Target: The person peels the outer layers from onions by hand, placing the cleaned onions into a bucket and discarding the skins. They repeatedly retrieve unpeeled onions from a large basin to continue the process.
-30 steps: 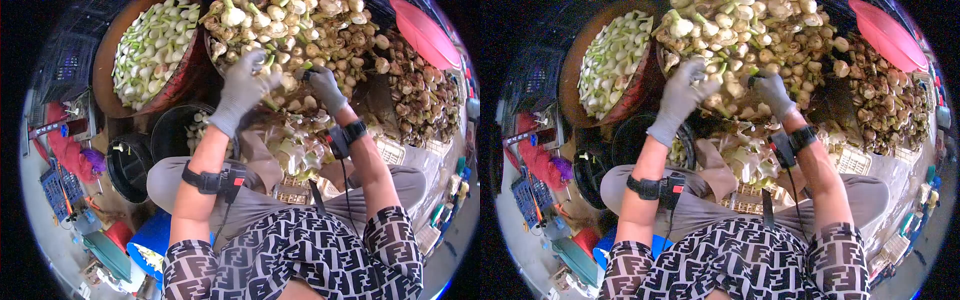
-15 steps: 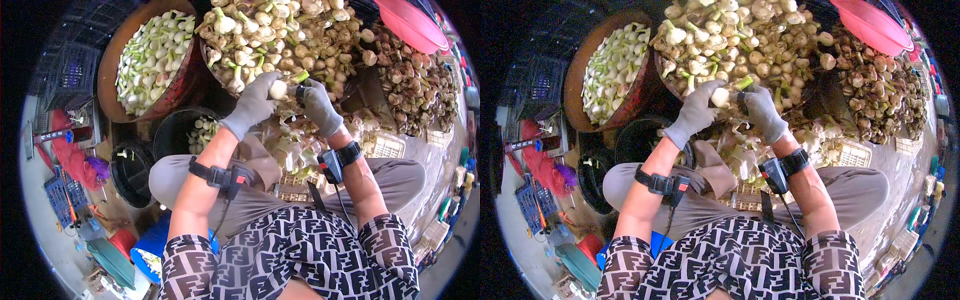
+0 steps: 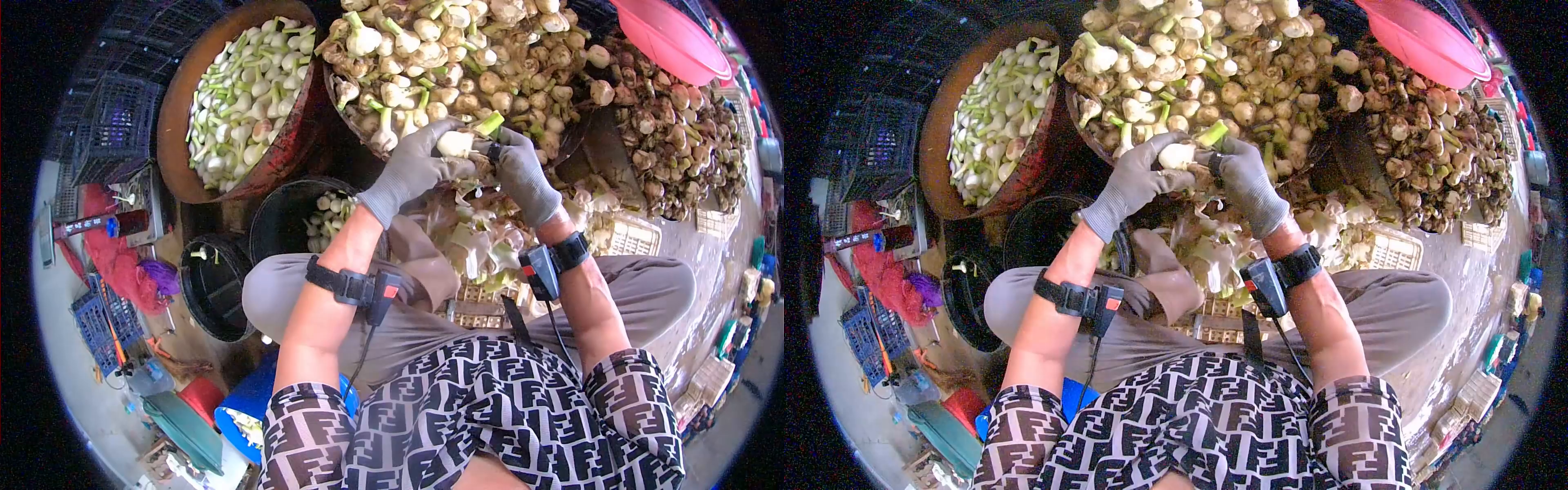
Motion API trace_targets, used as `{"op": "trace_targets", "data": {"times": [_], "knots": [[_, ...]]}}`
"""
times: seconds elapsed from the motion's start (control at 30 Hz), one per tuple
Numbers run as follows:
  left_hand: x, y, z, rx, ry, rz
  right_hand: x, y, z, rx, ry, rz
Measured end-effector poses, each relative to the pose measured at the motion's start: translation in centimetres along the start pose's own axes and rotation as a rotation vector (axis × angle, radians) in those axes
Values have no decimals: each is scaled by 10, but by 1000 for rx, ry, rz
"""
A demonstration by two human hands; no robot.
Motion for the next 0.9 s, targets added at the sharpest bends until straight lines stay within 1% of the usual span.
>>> {"op": "trace_targets", "data": {"times": [0.03,0.07,0.13,0.17,0.23,0.27,0.3,0.37,0.43,0.47,0.57,0.63,0.7,0.73,0.77,0.8,0.83,0.9], "knots": [[-1,1,-9,-59,-208,-61,-1,1,2,-16,49,-20],[0,2,-15,-116,-417,-121,-4,2,5,-17,29,18],[-1,-3,-2,-106,-449,-23,-4,2,4,-21,-13,90],[-2,-6,2,-103,-464,29,-2,2,3,-50,-86,122],[-6,4,-13,-169,-618,-74,1,1,1,-111,-232,186],[-2,3,-20,-240,-760,-34,3,2,1,-92,-181,172],[-1,1,-9,-311,-902,7,6,2,1,-72,-129,158],[-5,4,-22,-44,-413,-2,6,5,2,-24,-40,127],[-2,-3,12,-97,-389,30,4,8,5,35,36,97],[-1,-3,5,-82,-481,45,3,7,4,26,34,103],[-2,-6,8,-78,-533,39,8,3,-3,9,47,108],[-5,-8,4,69,-351,23,8,3,-2,3,83,102],[-5,-6,0,-79,-526,57,1,6,6,-69,-220,127],[-1,-3,-1,-305,-789,99,-2,7,10,-105,-372,138],[3,-2,0,-534,-1048,140,-5,7,15,-118,-362,164],[3,-4,20,-491,-1000,152,-3,5,13,-136,-353,188],[1,-2,17,-471,-922,128,-2,5,12,-153,-342,210],[2,1,6,-444,-767,70,0,2,8,-229,-363,183]]}}
Point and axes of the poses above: each hand's wrist, its own y-axis towards the middle knuckle, its own x-axis out of the palm, z = x × y, the point moved 2 cm from there along y, towards the middle knuckle, and after that the axes turned 2 degrees about -z, right-handed, at the moved point
